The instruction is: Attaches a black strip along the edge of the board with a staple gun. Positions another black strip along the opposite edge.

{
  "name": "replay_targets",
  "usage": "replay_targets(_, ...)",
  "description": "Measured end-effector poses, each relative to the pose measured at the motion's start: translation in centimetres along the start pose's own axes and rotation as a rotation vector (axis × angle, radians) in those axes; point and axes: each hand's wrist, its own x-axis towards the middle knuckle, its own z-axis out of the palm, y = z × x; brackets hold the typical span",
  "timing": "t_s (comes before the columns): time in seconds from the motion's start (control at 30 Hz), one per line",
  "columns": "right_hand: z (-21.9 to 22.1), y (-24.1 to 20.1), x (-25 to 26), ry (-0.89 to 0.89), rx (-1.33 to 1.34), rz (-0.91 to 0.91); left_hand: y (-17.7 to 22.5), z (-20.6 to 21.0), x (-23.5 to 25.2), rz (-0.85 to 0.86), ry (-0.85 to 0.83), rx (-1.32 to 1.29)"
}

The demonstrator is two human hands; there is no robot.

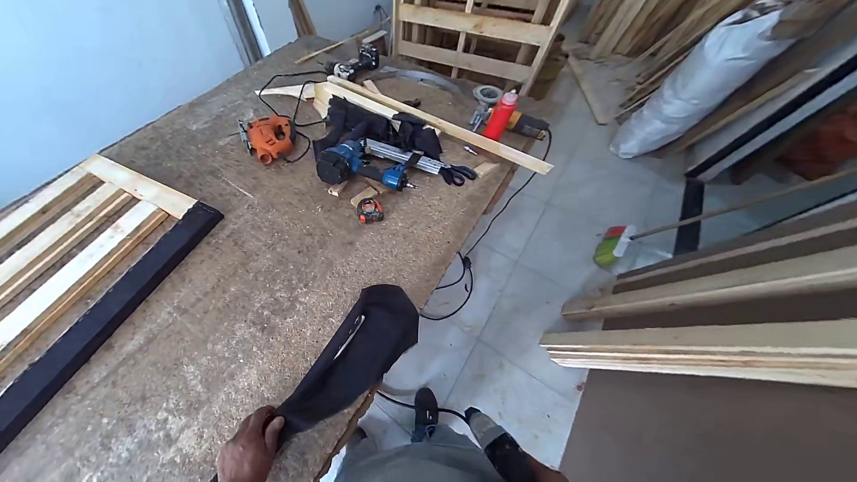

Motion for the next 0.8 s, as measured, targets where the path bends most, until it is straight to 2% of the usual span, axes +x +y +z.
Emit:
replay_targets(0.1, -3.7, 1.2, 2.4, -0.036, -0.010, 0.037, -0.2, -0.7, 0.6, 0.183, -0.051, 0.116)
replay_targets(0.17, -5.7, 1.8, 3.8, -0.067, -0.035, 0.061, 0.4, -1.4, 1.4, 0.200, -0.141, 0.222)
replay_targets(0.23, -7.3, 2.3, 4.9, -0.093, -0.057, 0.066, 0.6, -1.9, 1.9, 0.219, -0.160, 0.239)
replay_targets(0.43, -8.9, 2.1, 7.4, -0.103, -0.085, 0.013, 3.6, -2.0, 3.2, 0.217, 0.077, 0.169)
replay_targets(0.6, -8.7, 0.9, 8.4, -0.124, -0.095, -0.035, 7.9, -1.4, 5.8, 0.282, 0.159, 0.164)
replay_targets(0.7, -8.8, 0.6, 8.8, -0.146, -0.096, -0.032, 10.6, -0.8, 7.5, 0.300, 0.116, 0.163)
replay_targets(0.8, -8.6, 0.4, 9.0, -0.140, -0.095, -0.023, 13.5, -0.9, 8.6, 0.196, -0.059, 0.161)
